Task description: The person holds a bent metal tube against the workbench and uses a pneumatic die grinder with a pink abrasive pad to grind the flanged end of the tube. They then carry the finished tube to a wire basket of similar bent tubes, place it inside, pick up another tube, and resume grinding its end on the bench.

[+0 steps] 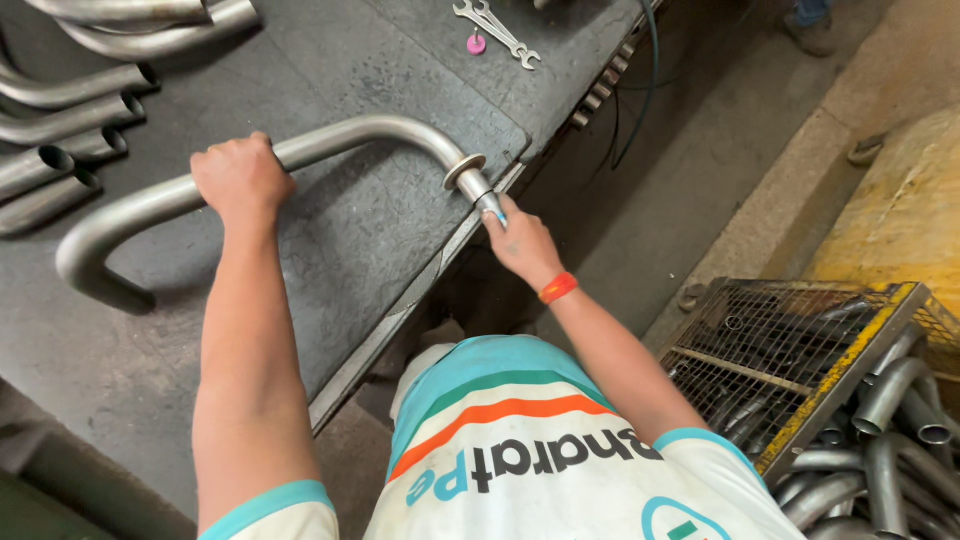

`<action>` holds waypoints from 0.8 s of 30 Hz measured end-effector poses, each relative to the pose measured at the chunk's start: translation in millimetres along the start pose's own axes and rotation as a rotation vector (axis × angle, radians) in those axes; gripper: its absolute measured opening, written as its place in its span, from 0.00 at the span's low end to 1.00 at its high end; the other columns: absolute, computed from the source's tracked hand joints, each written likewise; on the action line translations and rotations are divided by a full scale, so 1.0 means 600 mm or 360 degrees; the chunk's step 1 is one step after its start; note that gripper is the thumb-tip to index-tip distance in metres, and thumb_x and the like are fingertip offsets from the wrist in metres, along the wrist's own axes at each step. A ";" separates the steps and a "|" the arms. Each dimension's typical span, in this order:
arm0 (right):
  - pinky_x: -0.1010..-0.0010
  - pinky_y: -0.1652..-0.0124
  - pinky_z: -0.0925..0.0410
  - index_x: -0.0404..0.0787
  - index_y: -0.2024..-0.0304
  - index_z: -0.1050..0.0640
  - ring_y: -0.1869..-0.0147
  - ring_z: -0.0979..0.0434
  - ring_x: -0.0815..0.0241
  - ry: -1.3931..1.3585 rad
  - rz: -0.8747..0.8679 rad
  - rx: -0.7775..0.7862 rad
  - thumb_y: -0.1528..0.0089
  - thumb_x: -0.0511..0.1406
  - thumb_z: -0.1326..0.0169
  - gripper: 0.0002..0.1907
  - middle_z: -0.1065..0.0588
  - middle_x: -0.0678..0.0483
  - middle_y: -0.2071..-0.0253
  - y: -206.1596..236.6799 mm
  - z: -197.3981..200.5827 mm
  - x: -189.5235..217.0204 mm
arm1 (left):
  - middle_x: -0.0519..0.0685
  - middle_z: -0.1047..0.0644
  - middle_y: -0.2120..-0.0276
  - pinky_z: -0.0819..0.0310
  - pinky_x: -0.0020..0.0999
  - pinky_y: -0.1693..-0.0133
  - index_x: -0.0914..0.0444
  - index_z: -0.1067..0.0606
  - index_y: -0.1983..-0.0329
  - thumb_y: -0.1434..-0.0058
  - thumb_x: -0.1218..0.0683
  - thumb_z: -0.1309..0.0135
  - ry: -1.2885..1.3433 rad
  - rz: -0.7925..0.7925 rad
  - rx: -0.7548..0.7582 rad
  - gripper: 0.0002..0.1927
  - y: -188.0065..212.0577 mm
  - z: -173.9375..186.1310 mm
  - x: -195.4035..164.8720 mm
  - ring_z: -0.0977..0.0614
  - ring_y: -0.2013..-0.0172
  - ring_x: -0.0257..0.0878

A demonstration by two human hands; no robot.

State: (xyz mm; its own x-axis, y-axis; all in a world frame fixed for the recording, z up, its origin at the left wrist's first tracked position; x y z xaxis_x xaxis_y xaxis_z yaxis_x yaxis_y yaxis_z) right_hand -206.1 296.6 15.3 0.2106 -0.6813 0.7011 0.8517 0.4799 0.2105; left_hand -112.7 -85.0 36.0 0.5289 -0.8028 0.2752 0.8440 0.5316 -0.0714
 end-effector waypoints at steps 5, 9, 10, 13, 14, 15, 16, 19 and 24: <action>0.46 0.59 0.30 0.41 0.42 0.26 0.59 0.21 0.33 0.0158 0.0052 0.0069 0.33 0.47 0.51 0.23 0.21 0.36 0.64 -0.004 -0.002 -0.003 | 0.50 0.17 0.69 0.31 0.44 0.63 0.53 0.19 0.66 0.50 0.54 0.38 0.0006 0.0001 0.0008 0.08 0.001 0.002 0.000 0.16 0.66 0.49; 0.62 0.75 0.35 0.44 0.41 0.24 0.73 0.27 0.52 -0.0374 -0.0187 0.0352 0.32 0.47 0.50 0.22 0.26 0.47 0.72 -0.017 0.012 -0.035 | 0.51 0.17 0.70 0.31 0.43 0.62 0.53 0.20 0.67 0.52 0.54 0.38 0.0025 0.0023 0.0031 0.08 0.001 0.001 -0.003 0.16 0.66 0.49; 0.67 0.82 0.39 0.46 0.40 0.23 0.78 0.31 0.60 -0.0604 -0.0377 0.0499 0.33 0.46 0.50 0.22 0.29 0.52 0.74 -0.016 0.006 -0.045 | 0.51 0.17 0.70 0.32 0.43 0.62 0.53 0.20 0.67 0.51 0.54 0.38 0.0020 0.0018 0.0030 0.08 0.002 0.001 -0.002 0.16 0.66 0.49; 0.80 0.85 0.46 0.43 0.45 0.24 0.80 0.33 0.70 -0.1187 -0.0652 0.0665 0.32 0.46 0.51 0.20 0.27 0.58 0.74 -0.010 -0.007 -0.068 | 0.50 0.17 0.70 0.32 0.43 0.62 0.54 0.20 0.67 0.50 0.55 0.39 0.0003 0.0021 0.0016 0.07 0.005 0.002 -0.002 0.16 0.65 0.48; 0.81 0.85 0.47 0.43 0.45 0.25 0.80 0.33 0.70 -0.1413 -0.0737 0.0727 0.31 0.47 0.51 0.19 0.26 0.56 0.72 -0.010 -0.012 -0.075 | 0.50 0.17 0.70 0.32 0.43 0.62 0.54 0.20 0.67 0.50 0.55 0.38 0.0008 0.0027 0.0018 0.07 0.005 0.001 -0.002 0.16 0.65 0.49; 0.82 0.85 0.47 0.42 0.46 0.27 0.80 0.33 0.69 -0.1640 -0.0821 0.0789 0.31 0.47 0.51 0.18 0.26 0.54 0.71 -0.010 -0.017 -0.080 | 0.50 0.17 0.70 0.32 0.43 0.62 0.54 0.20 0.67 0.51 0.55 0.38 0.0013 0.0033 0.0021 0.07 0.006 0.001 -0.002 0.16 0.66 0.49; 0.83 0.85 0.48 0.42 0.47 0.28 0.79 0.33 0.69 -0.1869 -0.0907 0.0850 0.30 0.47 0.50 0.18 0.25 0.52 0.69 -0.010 -0.022 -0.084 | 0.50 0.17 0.70 0.32 0.43 0.62 0.54 0.20 0.67 0.51 0.54 0.38 0.0017 0.0038 0.0027 0.08 0.007 0.000 -0.002 0.16 0.66 0.49; 0.77 0.84 0.45 0.43 0.39 0.25 0.79 0.30 0.65 -0.1424 -0.0707 0.0697 0.31 0.46 0.50 0.22 0.24 0.52 0.69 -0.020 -0.026 -0.087 | 0.50 0.17 0.69 0.32 0.43 0.63 0.53 0.20 0.67 0.50 0.54 0.39 0.0004 0.0036 -0.0028 0.07 0.011 0.001 -0.001 0.16 0.65 0.48; 0.46 0.67 0.29 0.43 0.30 0.36 0.68 0.21 0.34 0.0434 0.0145 -0.0130 0.31 0.46 0.51 0.29 0.23 0.37 0.65 0.027 -0.029 -0.015 | 0.50 0.17 0.69 0.31 0.44 0.62 0.53 0.20 0.66 0.51 0.54 0.39 0.0009 0.0011 -0.0024 0.08 0.015 0.003 -0.001 0.16 0.65 0.49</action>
Point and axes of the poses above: each hand's wrist, its own y-axis away from the middle knuckle, its own z-axis out of the back of the hand, x = y × z, the point moved 3 cm from there along -y, towards the middle knuckle
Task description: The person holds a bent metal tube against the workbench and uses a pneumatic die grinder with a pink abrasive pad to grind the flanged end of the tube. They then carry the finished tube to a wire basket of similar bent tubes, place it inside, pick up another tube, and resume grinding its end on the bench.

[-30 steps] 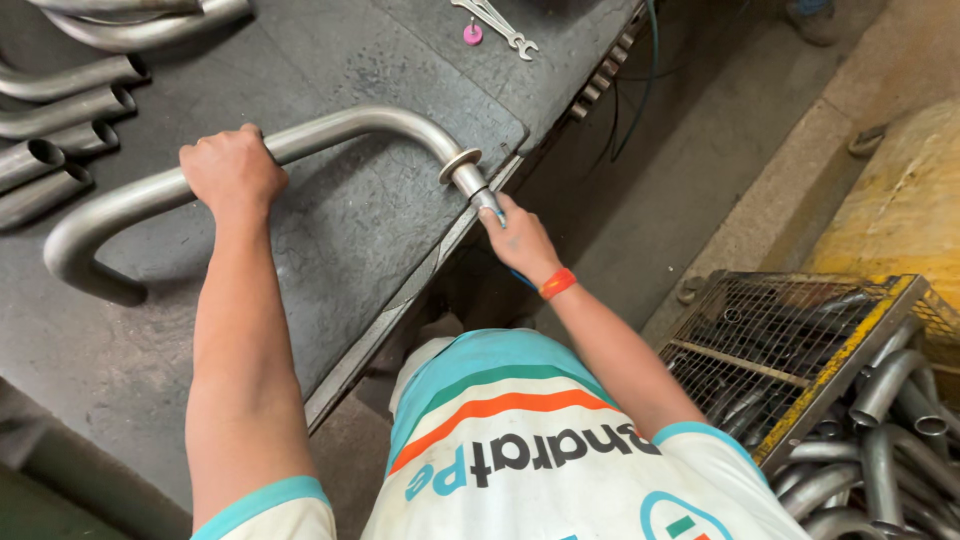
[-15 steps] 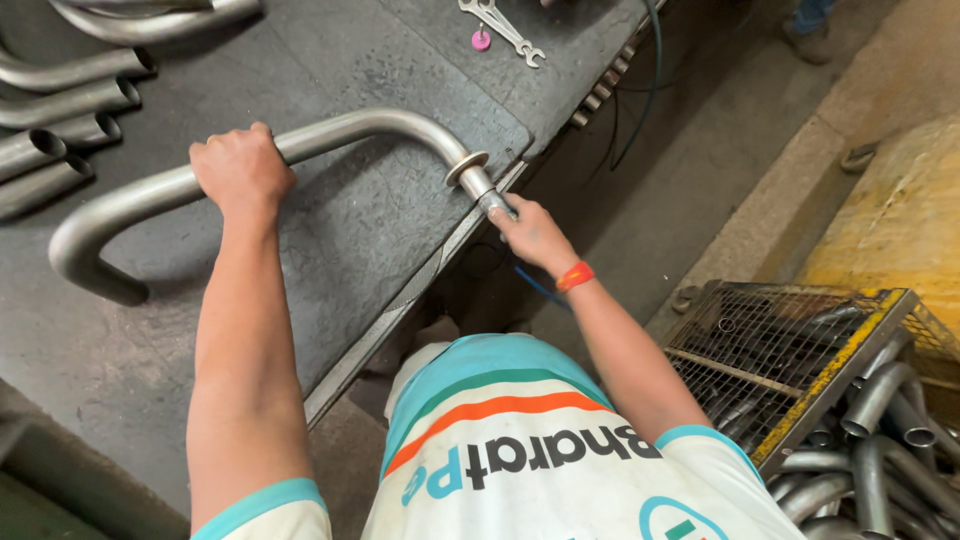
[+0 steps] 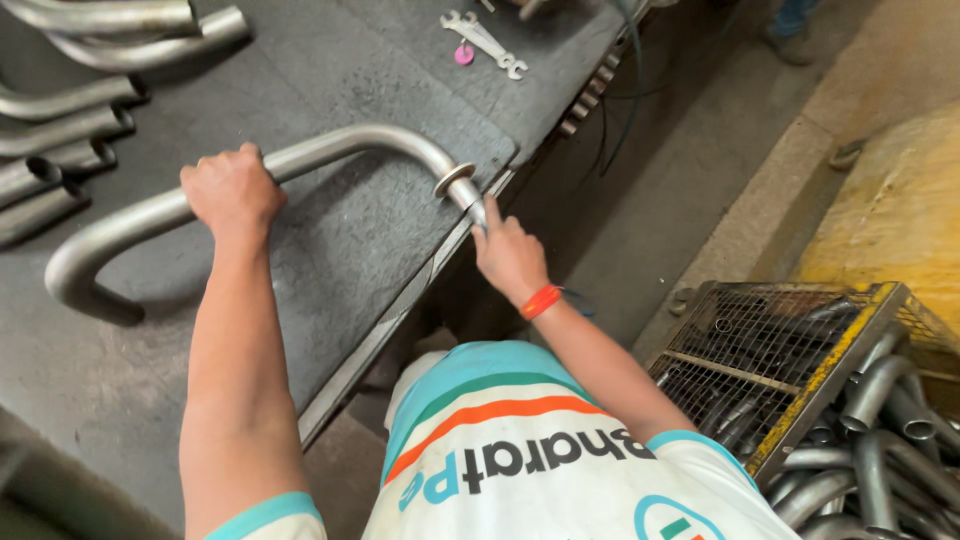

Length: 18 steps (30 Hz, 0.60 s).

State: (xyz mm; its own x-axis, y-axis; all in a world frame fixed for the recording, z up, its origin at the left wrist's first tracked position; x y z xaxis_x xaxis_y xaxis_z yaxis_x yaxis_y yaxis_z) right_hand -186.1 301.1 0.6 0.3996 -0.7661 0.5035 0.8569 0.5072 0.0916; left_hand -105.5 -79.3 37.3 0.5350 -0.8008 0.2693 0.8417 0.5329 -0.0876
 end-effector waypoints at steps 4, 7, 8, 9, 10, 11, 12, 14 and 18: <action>0.44 0.67 0.28 0.41 0.30 0.39 0.68 0.22 0.32 0.0164 -0.0049 0.0081 0.33 0.46 0.52 0.32 0.24 0.35 0.63 0.009 0.033 0.019 | 0.51 0.17 0.69 0.30 0.45 0.61 0.53 0.20 0.65 0.50 0.53 0.40 -0.0001 -0.0007 -0.0005 0.08 0.007 0.006 -0.003 0.16 0.64 0.49; 0.46 0.63 0.29 0.41 0.33 0.34 0.65 0.22 0.33 -0.0080 0.0026 0.0103 0.33 0.46 0.51 0.29 0.23 0.36 0.66 0.001 0.065 0.007 | 0.50 0.17 0.67 0.30 0.44 0.60 0.54 0.20 0.68 0.47 0.53 0.42 -0.0060 -0.0036 -0.0074 0.04 0.016 0.017 -0.008 0.15 0.63 0.48; 0.47 0.63 0.29 0.42 0.36 0.31 0.64 0.21 0.34 -0.0215 -0.0012 0.0158 0.33 0.46 0.51 0.26 0.22 0.37 0.67 -0.002 0.073 -0.001 | 0.50 0.17 0.68 0.30 0.43 0.60 0.53 0.20 0.69 0.48 0.53 0.43 -0.0072 -0.0031 -0.0064 0.04 0.017 0.021 -0.010 0.15 0.63 0.48; 0.48 0.63 0.29 0.43 0.38 0.29 0.64 0.21 0.35 -0.0352 -0.0048 0.0216 0.34 0.47 0.50 0.24 0.22 0.38 0.68 -0.001 0.079 -0.009 | 0.50 0.17 0.68 0.29 0.43 0.60 0.53 0.20 0.67 0.46 0.52 0.43 -0.0099 -0.0028 -0.0045 0.05 0.018 0.025 -0.012 0.15 0.62 0.49; 0.49 0.63 0.29 0.44 0.41 0.26 0.63 0.21 0.37 -0.0491 -0.0079 0.0278 0.34 0.47 0.50 0.22 0.21 0.39 0.68 0.002 0.083 -0.015 | 0.50 0.16 0.69 0.29 0.43 0.60 0.53 0.19 0.66 0.45 0.51 0.43 -0.0126 -0.0023 -0.0021 0.06 0.019 0.028 -0.015 0.15 0.62 0.49; 0.50 0.63 0.29 0.45 0.42 0.26 0.64 0.20 0.37 -0.0541 -0.0110 0.0287 0.34 0.47 0.50 0.22 0.21 0.39 0.69 0.005 0.087 -0.019 | 0.50 0.16 0.67 0.29 0.43 0.59 0.53 0.19 0.64 0.46 0.51 0.43 -0.0124 -0.0008 0.0023 0.08 0.018 0.031 -0.017 0.14 0.62 0.49; 0.51 0.63 0.29 0.45 0.42 0.25 0.64 0.20 0.38 -0.0594 -0.0135 0.0298 0.35 0.47 0.50 0.22 0.22 0.40 0.70 0.008 0.088 -0.020 | 0.51 0.16 0.66 0.28 0.43 0.59 0.52 0.18 0.62 0.47 0.50 0.42 -0.0125 0.0010 0.0066 0.10 0.017 0.034 -0.018 0.14 0.61 0.49; 0.51 0.64 0.29 0.46 0.43 0.25 0.65 0.19 0.38 -0.0679 -0.0186 0.0299 0.35 0.47 0.50 0.21 0.22 0.40 0.70 0.016 0.092 -0.022 | 0.51 0.15 0.63 0.28 0.43 0.58 0.51 0.18 0.58 0.47 0.49 0.42 -0.0121 0.0028 0.0130 0.13 0.017 0.040 -0.022 0.14 0.60 0.50; 0.50 0.65 0.31 0.46 0.44 0.25 0.65 0.21 0.37 -0.0715 -0.0214 0.0202 0.34 0.46 0.51 0.20 0.23 0.39 0.71 0.028 0.100 -0.016 | 0.50 0.15 0.61 0.28 0.44 0.57 0.51 0.18 0.57 0.46 0.49 0.42 -0.0118 0.0046 0.0165 0.14 0.019 0.050 -0.027 0.14 0.59 0.49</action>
Point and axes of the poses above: each hand's wrist, its own y-axis away from the middle knuckle, its own z-axis out of the back of the hand, x = y × z, the point moved 3 cm from there along -y, towards the middle knuckle
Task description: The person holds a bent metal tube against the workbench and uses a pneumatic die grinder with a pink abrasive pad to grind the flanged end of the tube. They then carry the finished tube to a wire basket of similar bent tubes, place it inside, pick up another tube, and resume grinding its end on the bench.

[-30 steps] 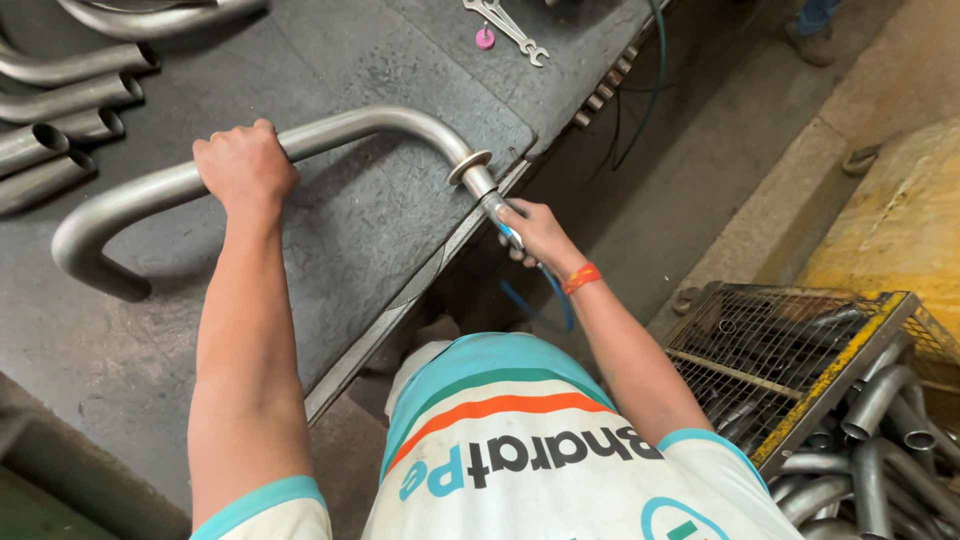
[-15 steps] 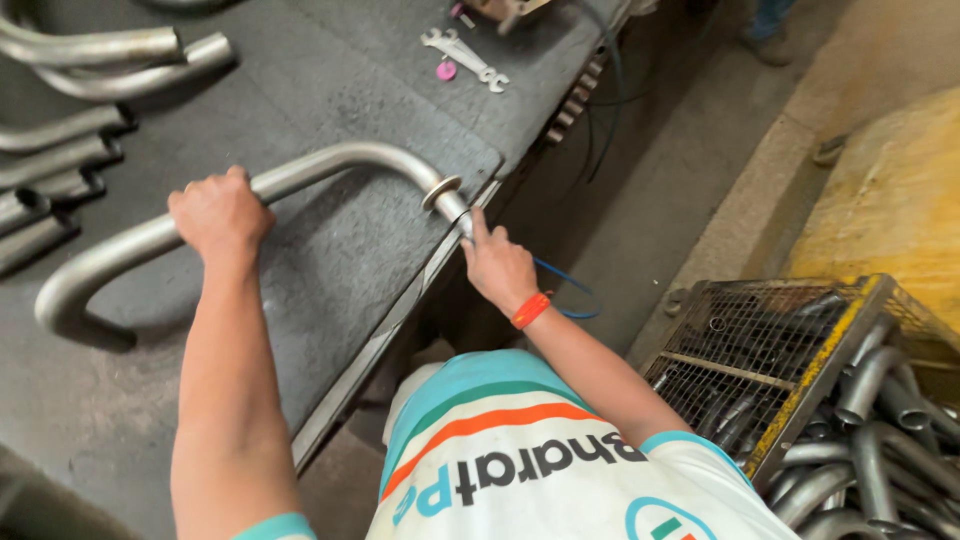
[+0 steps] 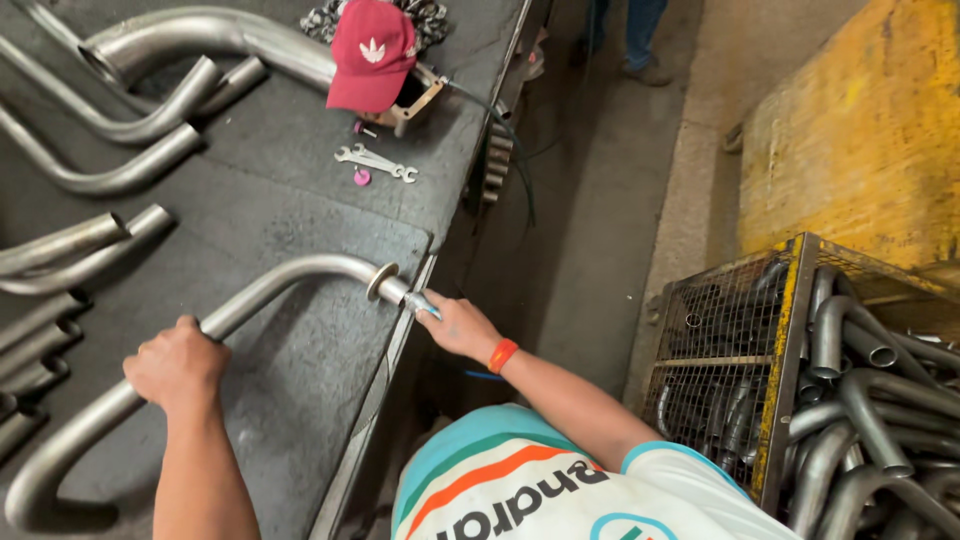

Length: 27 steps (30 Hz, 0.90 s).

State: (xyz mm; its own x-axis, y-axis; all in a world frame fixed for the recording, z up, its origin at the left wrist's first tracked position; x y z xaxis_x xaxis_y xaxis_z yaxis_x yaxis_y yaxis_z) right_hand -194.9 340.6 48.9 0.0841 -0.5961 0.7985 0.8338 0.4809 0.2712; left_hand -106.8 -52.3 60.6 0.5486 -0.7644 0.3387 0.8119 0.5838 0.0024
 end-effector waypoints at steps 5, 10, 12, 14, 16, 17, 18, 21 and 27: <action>0.48 0.64 0.31 0.44 0.44 0.27 0.65 0.22 0.35 0.0071 0.0081 -0.0063 0.34 0.45 0.51 0.20 0.23 0.40 0.70 0.007 0.006 0.010 | 0.50 0.15 0.61 0.27 0.43 0.58 0.50 0.18 0.57 0.45 0.49 0.44 -0.0014 0.0030 0.0007 0.13 0.007 0.007 -0.005 0.13 0.58 0.49; 0.49 0.63 0.31 0.45 0.45 0.25 0.65 0.21 0.36 -0.0032 -0.0014 -0.0038 0.34 0.46 0.52 0.20 0.23 0.39 0.71 0.009 0.016 -0.003 | 0.50 0.14 0.64 0.27 0.43 0.59 0.51 0.18 0.60 0.41 0.50 0.46 -0.0033 0.0038 -0.0036 0.09 0.012 0.013 -0.010 0.13 0.59 0.50; 0.50 0.62 0.30 0.45 0.45 0.24 0.64 0.21 0.37 -0.0042 0.0037 -0.0015 0.34 0.47 0.51 0.20 0.22 0.39 0.70 0.006 0.017 -0.005 | 0.50 0.14 0.63 0.27 0.43 0.59 0.50 0.18 0.58 0.42 0.50 0.46 -0.0030 0.0044 -0.0011 0.11 0.013 0.014 -0.012 0.13 0.59 0.50; 0.51 0.61 0.29 0.44 0.46 0.23 0.64 0.20 0.38 -0.0064 0.0037 0.0021 0.34 0.47 0.51 0.20 0.22 0.40 0.69 0.006 0.017 -0.008 | 0.49 0.14 0.63 0.27 0.43 0.59 0.50 0.18 0.57 0.42 0.50 0.46 -0.0036 0.0047 0.0001 0.12 0.015 0.015 -0.012 0.13 0.59 0.49; 0.51 0.62 0.28 0.44 0.48 0.21 0.65 0.18 0.40 -0.0097 -0.0019 0.0062 0.34 0.47 0.52 0.20 0.21 0.41 0.70 0.006 0.017 -0.011 | 0.49 0.14 0.64 0.27 0.43 0.58 0.50 0.18 0.57 0.42 0.49 0.47 -0.0048 0.0040 -0.0002 0.12 0.018 0.017 -0.013 0.13 0.59 0.49; 0.51 0.61 0.29 0.44 0.45 0.23 0.64 0.19 0.39 -0.0072 -0.0011 0.0020 0.34 0.47 0.52 0.21 0.21 0.40 0.69 0.007 0.019 -0.011 | 0.49 0.14 0.64 0.27 0.43 0.58 0.50 0.18 0.58 0.42 0.50 0.47 -0.0040 0.0037 0.0000 0.11 0.019 0.018 -0.014 0.13 0.59 0.49; 0.50 0.61 0.30 0.45 0.43 0.24 0.63 0.20 0.37 -0.0042 0.0001 -0.0020 0.34 0.47 0.52 0.22 0.21 0.40 0.68 0.009 0.020 -0.010 | 0.49 0.14 0.64 0.27 0.43 0.58 0.50 0.18 0.59 0.42 0.50 0.47 -0.0027 0.0039 0.0002 0.11 0.019 0.019 -0.014 0.13 0.59 0.49; 0.52 0.61 0.29 0.45 0.45 0.23 0.64 0.19 0.39 -0.0072 -0.0034 0.0062 0.34 0.47 0.52 0.21 0.21 0.41 0.69 0.011 0.024 -0.011 | 0.50 0.14 0.62 0.27 0.43 0.59 0.50 0.18 0.58 0.44 0.49 0.47 -0.0009 0.0059 0.0081 0.12 0.016 0.021 -0.016 0.13 0.58 0.49; 0.52 0.60 0.29 0.46 0.45 0.22 0.63 0.19 0.40 -0.0132 -0.0015 0.0061 0.35 0.48 0.51 0.21 0.21 0.41 0.69 0.012 0.028 -0.019 | 0.50 0.14 0.61 0.26 0.42 0.57 0.49 0.17 0.57 0.41 0.50 0.48 0.0002 0.0058 0.0088 0.12 0.015 0.022 -0.018 0.13 0.56 0.49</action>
Point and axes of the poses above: each hand's wrist, its own y-axis away from the middle knuckle, its own z-axis out of the back of the hand, x = y × z, the point moved 3 cm from there along -y, towards the middle knuckle
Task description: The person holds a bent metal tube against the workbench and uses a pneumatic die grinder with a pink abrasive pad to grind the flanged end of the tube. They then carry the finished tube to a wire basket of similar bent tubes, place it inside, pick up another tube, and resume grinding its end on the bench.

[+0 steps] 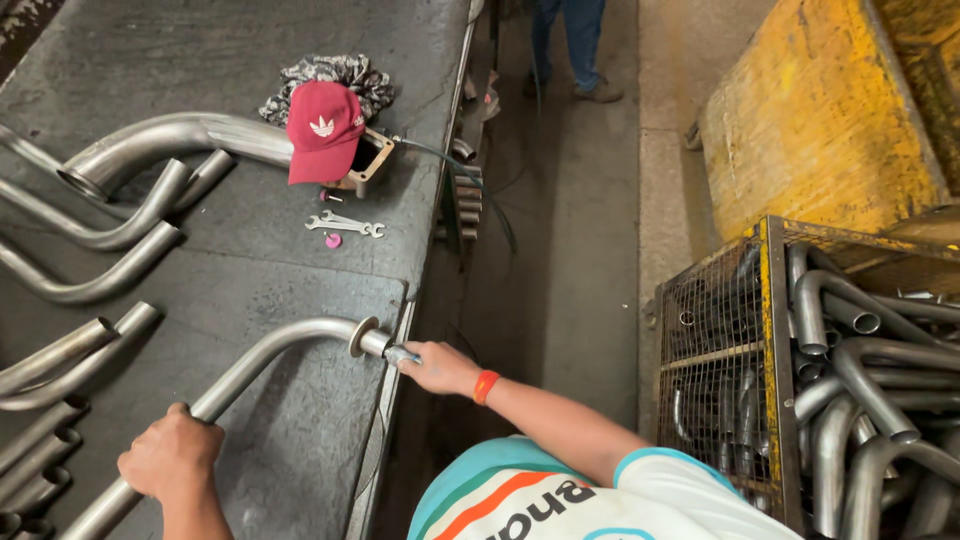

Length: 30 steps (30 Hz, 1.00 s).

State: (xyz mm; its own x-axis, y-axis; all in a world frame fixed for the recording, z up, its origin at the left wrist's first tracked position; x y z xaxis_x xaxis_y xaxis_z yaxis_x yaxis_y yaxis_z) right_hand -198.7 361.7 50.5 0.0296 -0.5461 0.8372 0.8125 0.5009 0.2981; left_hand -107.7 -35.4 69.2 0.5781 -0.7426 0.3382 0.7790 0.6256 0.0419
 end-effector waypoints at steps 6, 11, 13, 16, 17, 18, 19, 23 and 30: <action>0.52 0.59 0.29 0.46 0.45 0.23 0.61 0.19 0.40 -0.0022 0.0064 -0.0029 0.35 0.48 0.50 0.21 0.21 0.41 0.67 -0.006 -0.007 -0.011 | 0.50 0.13 0.62 0.26 0.42 0.60 0.48 0.17 0.57 0.43 0.49 0.47 -0.0025 -0.0007 -0.0032 0.13 0.000 -0.007 0.000 0.12 0.58 0.49; 0.53 0.59 0.29 0.46 0.45 0.23 0.60 0.20 0.39 -0.0003 -0.0020 -0.0024 0.36 0.48 0.51 0.22 0.21 0.40 0.66 0.003 0.002 -0.007 | 0.49 0.14 0.63 0.25 0.43 0.62 0.48 0.17 0.58 0.43 0.49 0.47 -0.0022 -0.0014 -0.0070 0.13 0.003 -0.009 0.001 0.12 0.59 0.49; 0.54 0.57 0.29 0.46 0.43 0.24 0.59 0.18 0.41 -0.0081 -0.0024 0.0038 0.36 0.48 0.51 0.23 0.21 0.41 0.65 0.005 0.005 -0.002 | 0.49 0.14 0.65 0.25 0.43 0.61 0.48 0.17 0.60 0.41 0.49 0.48 -0.0018 -0.0030 -0.0144 0.11 0.006 -0.009 -0.001 0.12 0.59 0.49; 0.52 0.59 0.29 0.46 0.45 0.22 0.60 0.19 0.39 0.0032 -0.0129 -0.0007 0.36 0.49 0.53 0.23 0.20 0.41 0.66 0.010 0.010 -0.002 | 0.51 0.14 0.67 0.26 0.43 0.62 0.47 0.17 0.58 0.41 0.49 0.48 0.0011 0.0000 -0.0166 0.12 0.007 -0.011 -0.001 0.12 0.61 0.50; 0.52 0.59 0.29 0.46 0.45 0.23 0.60 0.19 0.39 -0.0010 -0.0090 0.0005 0.35 0.49 0.53 0.22 0.21 0.41 0.66 0.012 0.009 0.000 | 0.51 0.14 0.67 0.26 0.43 0.62 0.48 0.17 0.59 0.42 0.49 0.48 0.0005 -0.0010 -0.0162 0.11 0.008 -0.011 -0.001 0.12 0.62 0.49; 0.52 0.58 0.29 0.45 0.45 0.23 0.60 0.19 0.39 -0.0047 -0.0044 0.0015 0.35 0.49 0.52 0.22 0.21 0.41 0.66 0.012 0.008 0.002 | 0.50 0.14 0.67 0.26 0.43 0.62 0.48 0.17 0.60 0.42 0.49 0.48 0.0003 -0.0016 -0.0164 0.11 0.007 -0.012 -0.002 0.12 0.63 0.49; 0.52 0.58 0.29 0.45 0.45 0.23 0.60 0.19 0.39 -0.0080 0.0004 0.0027 0.34 0.49 0.52 0.22 0.21 0.41 0.66 0.013 0.007 0.003 | 0.50 0.14 0.67 0.26 0.43 0.62 0.48 0.17 0.61 0.42 0.49 0.48 0.0004 -0.0017 -0.0165 0.11 0.008 -0.012 -0.001 0.12 0.64 0.48; 0.51 0.58 0.30 0.46 0.43 0.24 0.60 0.20 0.38 0.0007 -0.0031 -0.0035 0.35 0.49 0.52 0.23 0.21 0.40 0.67 0.014 0.011 0.000 | 0.50 0.14 0.68 0.26 0.43 0.63 0.48 0.17 0.62 0.41 0.49 0.48 -0.0034 -0.0031 -0.0210 0.10 0.013 -0.011 -0.002 0.12 0.65 0.48; 0.47 0.59 0.30 0.42 0.44 0.25 0.59 0.21 0.35 0.0140 0.0058 -0.0083 0.34 0.47 0.53 0.22 0.21 0.38 0.65 0.015 0.010 0.003 | 0.49 0.14 0.69 0.27 0.43 0.63 0.47 0.17 0.60 0.42 0.48 0.47 -0.0056 -0.0030 -0.0241 0.11 0.012 -0.004 -0.008 0.12 0.66 0.47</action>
State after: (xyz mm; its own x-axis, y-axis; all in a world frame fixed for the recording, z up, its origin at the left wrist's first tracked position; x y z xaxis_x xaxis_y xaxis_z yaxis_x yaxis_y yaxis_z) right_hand -195.1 369.3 57.3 0.1085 -0.5863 0.8028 0.8393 0.4869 0.2421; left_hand -104.6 -28.0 65.8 0.5564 -0.7433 0.3713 0.8188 0.5665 -0.0931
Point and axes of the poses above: each hand's wrist, its own y-axis away from the middle knuckle, its own z-axis out of the back of the hand, x = y × z, the point moved 3 cm from there along -y, towards the middle knuckle
